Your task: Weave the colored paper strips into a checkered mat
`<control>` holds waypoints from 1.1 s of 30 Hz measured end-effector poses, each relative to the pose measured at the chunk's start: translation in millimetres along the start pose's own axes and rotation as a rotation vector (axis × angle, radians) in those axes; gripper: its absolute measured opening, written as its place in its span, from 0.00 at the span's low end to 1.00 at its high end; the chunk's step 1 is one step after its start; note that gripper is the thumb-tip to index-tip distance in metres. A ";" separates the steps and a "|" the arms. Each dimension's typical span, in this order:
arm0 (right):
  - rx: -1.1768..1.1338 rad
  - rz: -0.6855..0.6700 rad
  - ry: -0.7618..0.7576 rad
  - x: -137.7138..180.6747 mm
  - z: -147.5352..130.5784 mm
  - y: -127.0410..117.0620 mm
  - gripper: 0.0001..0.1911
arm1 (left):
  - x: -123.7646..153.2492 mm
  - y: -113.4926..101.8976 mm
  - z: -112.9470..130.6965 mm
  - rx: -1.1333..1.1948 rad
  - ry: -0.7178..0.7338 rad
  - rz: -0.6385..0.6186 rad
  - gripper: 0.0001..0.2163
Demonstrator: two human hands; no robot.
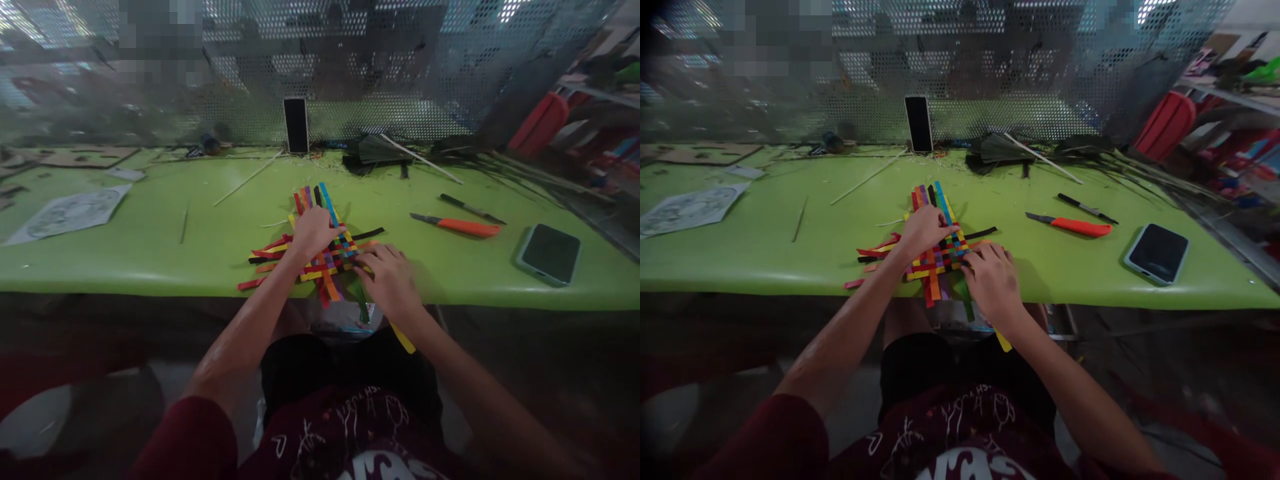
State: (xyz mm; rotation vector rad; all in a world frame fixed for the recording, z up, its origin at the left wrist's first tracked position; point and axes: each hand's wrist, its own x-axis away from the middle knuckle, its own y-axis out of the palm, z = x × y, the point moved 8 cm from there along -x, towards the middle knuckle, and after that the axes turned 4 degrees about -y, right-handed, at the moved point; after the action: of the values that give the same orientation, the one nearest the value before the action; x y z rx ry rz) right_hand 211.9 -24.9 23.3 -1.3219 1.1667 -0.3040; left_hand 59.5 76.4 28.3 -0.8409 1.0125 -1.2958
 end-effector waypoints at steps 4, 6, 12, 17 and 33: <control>0.004 0.008 -0.009 -0.7 -0.5 1.1 0.06 | 0.5 -0.3 0.9 -0.005 0.008 0.005 0.20; 0.005 0.020 -0.008 -0.2 -0.6 1.1 0.06 | -0.1 0.3 1.1 -0.007 0.013 0.008 0.20; 0.019 0.035 -0.009 0.1 -1.8 0.0 0.05 | -2.5 3.1 -0.9 -0.025 -0.006 0.020 0.19; 0.015 0.029 -0.009 0.0 -0.9 0.1 0.05 | -3.4 6.5 -1.8 -0.032 -0.001 0.038 0.19; -0.114 -0.004 -0.153 8.6 -9.0 -22.9 0.11 | 39.5 -32.7 -6.6 0.085 0.296 0.020 0.06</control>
State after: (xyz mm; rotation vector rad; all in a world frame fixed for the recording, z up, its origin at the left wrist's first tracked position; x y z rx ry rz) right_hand 218.3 -43.6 40.4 -1.4217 1.0648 -0.1382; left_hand 41.3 33.9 51.4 -0.5825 1.1846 -1.4644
